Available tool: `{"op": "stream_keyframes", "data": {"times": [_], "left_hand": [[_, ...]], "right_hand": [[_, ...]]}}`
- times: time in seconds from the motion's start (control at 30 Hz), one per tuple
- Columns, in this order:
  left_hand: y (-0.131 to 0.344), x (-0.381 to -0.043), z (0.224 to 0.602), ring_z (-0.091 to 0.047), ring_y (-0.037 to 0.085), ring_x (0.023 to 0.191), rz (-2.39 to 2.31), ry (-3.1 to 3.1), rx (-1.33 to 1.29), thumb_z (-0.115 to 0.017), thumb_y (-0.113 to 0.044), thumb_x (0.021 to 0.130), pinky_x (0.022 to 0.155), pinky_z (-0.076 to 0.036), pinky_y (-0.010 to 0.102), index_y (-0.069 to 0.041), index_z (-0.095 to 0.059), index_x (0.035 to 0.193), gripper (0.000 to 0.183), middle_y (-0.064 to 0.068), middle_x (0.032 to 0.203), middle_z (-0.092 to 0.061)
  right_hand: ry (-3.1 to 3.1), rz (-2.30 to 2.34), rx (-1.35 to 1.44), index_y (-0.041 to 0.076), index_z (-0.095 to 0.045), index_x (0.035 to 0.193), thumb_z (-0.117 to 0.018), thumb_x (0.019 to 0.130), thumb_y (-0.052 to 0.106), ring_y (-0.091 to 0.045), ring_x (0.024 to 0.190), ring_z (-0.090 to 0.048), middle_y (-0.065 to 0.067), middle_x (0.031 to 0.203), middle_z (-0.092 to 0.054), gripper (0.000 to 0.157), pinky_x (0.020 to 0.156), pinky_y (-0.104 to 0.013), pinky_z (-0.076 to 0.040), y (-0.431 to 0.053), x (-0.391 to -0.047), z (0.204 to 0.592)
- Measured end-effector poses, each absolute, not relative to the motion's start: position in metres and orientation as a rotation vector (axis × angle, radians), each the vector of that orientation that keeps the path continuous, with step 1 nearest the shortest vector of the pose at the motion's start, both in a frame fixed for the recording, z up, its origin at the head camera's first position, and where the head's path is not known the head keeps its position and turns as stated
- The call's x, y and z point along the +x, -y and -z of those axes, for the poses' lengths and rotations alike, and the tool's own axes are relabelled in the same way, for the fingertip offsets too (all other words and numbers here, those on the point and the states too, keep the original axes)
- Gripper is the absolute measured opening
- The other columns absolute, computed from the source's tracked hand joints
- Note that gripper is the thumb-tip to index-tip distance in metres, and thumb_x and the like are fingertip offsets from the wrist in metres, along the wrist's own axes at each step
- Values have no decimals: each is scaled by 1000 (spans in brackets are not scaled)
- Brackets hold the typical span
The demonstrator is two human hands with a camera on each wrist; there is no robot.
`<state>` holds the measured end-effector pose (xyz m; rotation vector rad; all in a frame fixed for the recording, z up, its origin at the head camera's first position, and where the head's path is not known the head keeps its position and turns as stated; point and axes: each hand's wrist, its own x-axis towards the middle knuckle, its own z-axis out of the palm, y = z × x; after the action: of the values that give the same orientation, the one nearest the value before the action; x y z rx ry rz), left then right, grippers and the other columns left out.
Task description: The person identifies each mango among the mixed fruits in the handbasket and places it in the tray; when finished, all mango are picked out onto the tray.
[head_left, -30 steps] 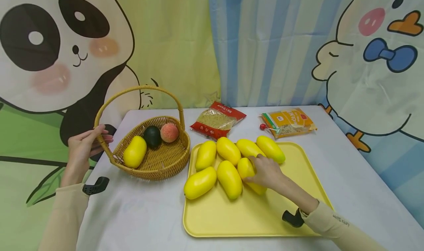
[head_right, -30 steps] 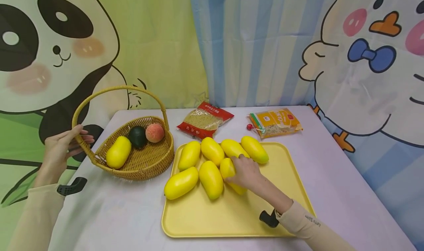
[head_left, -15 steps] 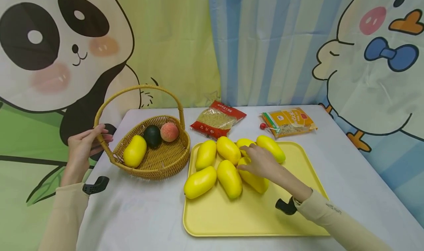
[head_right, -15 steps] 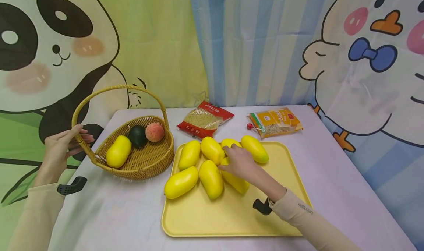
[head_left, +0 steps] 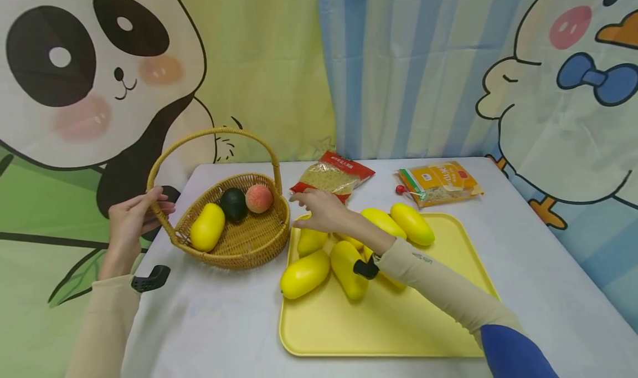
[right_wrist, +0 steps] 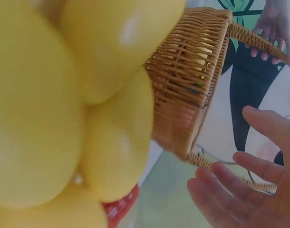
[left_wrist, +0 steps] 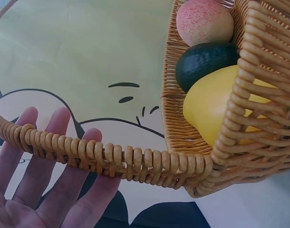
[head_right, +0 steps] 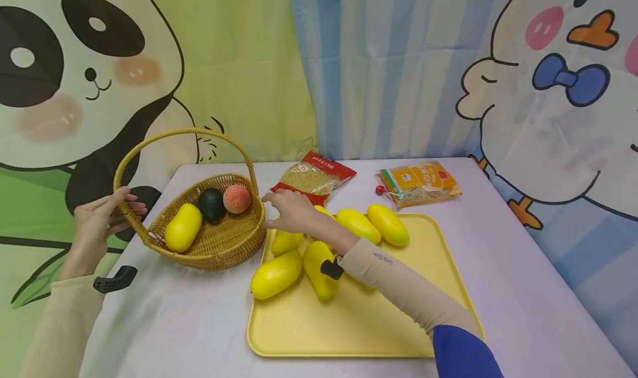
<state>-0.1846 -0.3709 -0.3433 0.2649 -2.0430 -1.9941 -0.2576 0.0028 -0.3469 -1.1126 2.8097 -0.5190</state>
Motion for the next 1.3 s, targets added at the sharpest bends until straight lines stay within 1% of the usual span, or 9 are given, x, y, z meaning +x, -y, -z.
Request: {"op": "stream_keyframes", "data": {"times": [0.17,0.23,0.3,0.4,0.47,0.67,1.03,1.13,1.3], "left_hand": [[372,-182,343,-71,7,68,1989,2021,272,-67,-35,90,61,-54,16,-14,-75,88,22,-5,74,-74],[372,-181,344,-71,6,67,1977,2025,277,-66,-35,90,61,-54,16,-13,-75,88,23,-5,74,-74],[372,-181,344,-70,5,67,1960,2040,282,-66,-36,90,62,-54,15,-14,-74,88,24,-5,73,-73],[370,-182,345,-70,5,66,1946,2048,286,-66,-36,90,62,-54,15,-13,-74,88,25,-5,73,-73],[369,-183,344,-70,5,66,1938,2045,284,-66,-36,90,61,-54,15,-13,-74,88,25,-5,73,-73],[369,-185,343,-71,6,68,1953,2045,260,-66,-35,90,62,-54,15,-13,-74,88,24,-5,73,-73],[371,-184,344,-70,6,66,1976,2039,253,-65,-33,91,62,-54,16,-13,-74,86,22,-4,72,-73],[370,-185,344,-71,6,66,1994,2025,259,-66,-33,91,62,-55,17,-13,-74,86,23,-3,73,-74],[369,-186,348,-71,7,66,2004,2019,284,-66,-33,90,61,-55,17,-13,-74,86,23,-3,72,-74]], "right_hand": [[-2785,403,-1225,16,-52,138,-71,86,42,-18,106,-60,-6,132,-57,61,81,-31,-51,51,-265,346],[-2751,389,-1266,16,-51,139,-71,86,41,-18,98,-60,-6,132,-56,62,72,-27,-48,70,-267,345],[-2734,380,-1311,17,-51,138,-71,85,41,-17,100,-59,-5,129,-57,62,69,-25,-47,87,-269,345],[-2713,380,-1339,18,-50,139,-71,86,40,-17,107,-57,-3,130,-57,61,75,-24,-48,109,-274,342],[-2731,346,-1343,19,-50,140,-70,86,42,-16,119,-53,-1,134,-56,62,85,-26,-50,122,-277,341],[-2726,246,-1279,22,-43,144,-68,87,43,-15,128,-47,2,144,-46,65,99,-30,-45,159,-286,342],[-2689,28,-1241,32,-37,147,-70,86,40,-16,132,-40,4,148,-36,70,101,-32,-42,191,-290,357],[-2674,-116,-1312,36,-35,147,-69,87,38,-16,134,-37,4,150,-33,69,102,-33,-42,197,-286,361],[-2609,-309,-1513,38,-37,145,-67,89,35,-17,137,-33,3,153,-30,64,108,-34,-37,205,-279,369]]}}
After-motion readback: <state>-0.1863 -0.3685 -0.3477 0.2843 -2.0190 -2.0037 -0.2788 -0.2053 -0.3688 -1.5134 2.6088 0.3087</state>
